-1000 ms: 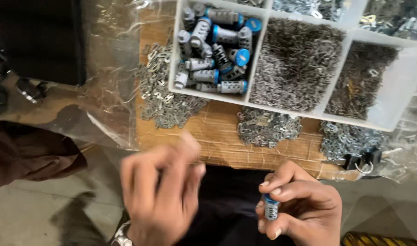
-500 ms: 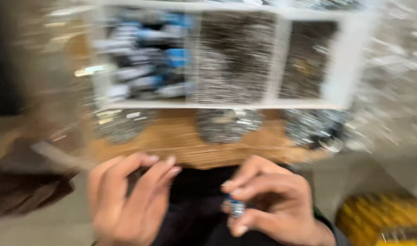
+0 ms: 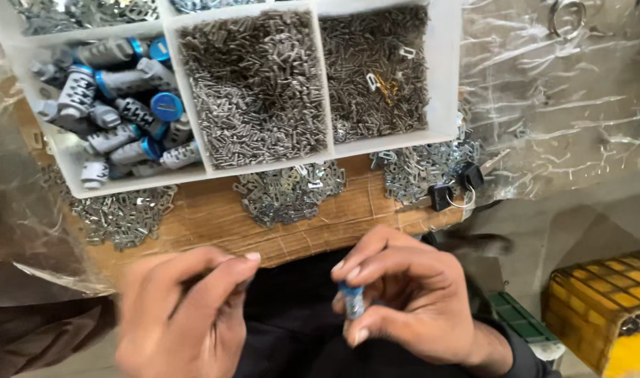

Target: The person repeatedly picks small metal key blanks from a compartmentalized tray and inserts them into a cylindrical key blank holder. The person uses both hands to align and push each blank into the holder, then removes the loaded holder and repeats the process with additional blanks.

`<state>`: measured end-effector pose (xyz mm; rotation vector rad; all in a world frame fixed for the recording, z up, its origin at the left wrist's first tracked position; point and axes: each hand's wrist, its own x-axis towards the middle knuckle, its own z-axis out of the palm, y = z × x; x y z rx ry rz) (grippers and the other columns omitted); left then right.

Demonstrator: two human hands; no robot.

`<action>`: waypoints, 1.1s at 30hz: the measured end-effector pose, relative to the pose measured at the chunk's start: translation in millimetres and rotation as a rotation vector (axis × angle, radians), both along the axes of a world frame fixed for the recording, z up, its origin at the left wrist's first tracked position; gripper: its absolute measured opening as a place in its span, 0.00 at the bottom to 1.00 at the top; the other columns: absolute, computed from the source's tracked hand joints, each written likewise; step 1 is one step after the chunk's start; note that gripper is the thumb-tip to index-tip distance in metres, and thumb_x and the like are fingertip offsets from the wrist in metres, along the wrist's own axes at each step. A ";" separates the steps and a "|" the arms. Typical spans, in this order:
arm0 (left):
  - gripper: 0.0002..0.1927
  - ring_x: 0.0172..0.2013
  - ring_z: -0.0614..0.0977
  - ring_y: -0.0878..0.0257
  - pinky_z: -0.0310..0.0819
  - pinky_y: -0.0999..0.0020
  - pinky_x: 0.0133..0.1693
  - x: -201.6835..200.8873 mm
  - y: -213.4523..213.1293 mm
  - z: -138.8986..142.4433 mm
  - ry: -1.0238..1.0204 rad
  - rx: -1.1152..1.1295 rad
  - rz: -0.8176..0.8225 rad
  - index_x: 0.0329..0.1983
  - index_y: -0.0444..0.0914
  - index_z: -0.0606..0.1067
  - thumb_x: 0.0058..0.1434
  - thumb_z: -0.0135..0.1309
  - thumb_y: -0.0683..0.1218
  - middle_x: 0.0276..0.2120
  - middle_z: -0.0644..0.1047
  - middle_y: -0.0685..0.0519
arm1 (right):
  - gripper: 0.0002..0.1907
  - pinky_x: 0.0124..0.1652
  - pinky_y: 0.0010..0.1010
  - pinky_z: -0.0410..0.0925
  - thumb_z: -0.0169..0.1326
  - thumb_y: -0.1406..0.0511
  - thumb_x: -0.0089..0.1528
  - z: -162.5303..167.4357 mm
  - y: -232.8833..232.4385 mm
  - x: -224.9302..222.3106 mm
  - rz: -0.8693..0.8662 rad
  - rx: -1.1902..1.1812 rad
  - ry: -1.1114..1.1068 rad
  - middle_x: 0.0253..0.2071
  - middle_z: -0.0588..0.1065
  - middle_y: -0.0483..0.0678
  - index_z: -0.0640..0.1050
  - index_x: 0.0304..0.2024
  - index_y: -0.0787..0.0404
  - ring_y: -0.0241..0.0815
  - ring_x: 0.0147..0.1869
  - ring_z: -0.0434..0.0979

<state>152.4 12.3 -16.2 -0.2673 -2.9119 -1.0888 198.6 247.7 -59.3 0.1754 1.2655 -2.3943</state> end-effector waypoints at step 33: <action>0.23 0.32 0.77 0.57 0.73 0.62 0.33 -20.4 74.9 -7.4 0.075 -0.184 -0.285 0.59 0.36 0.79 0.61 0.67 0.47 0.36 0.75 0.50 | 0.18 0.40 0.32 0.81 0.71 0.76 0.54 5.1 49.1 6.8 -0.106 0.130 0.031 0.49 0.76 0.61 0.82 0.46 0.70 0.47 0.42 0.84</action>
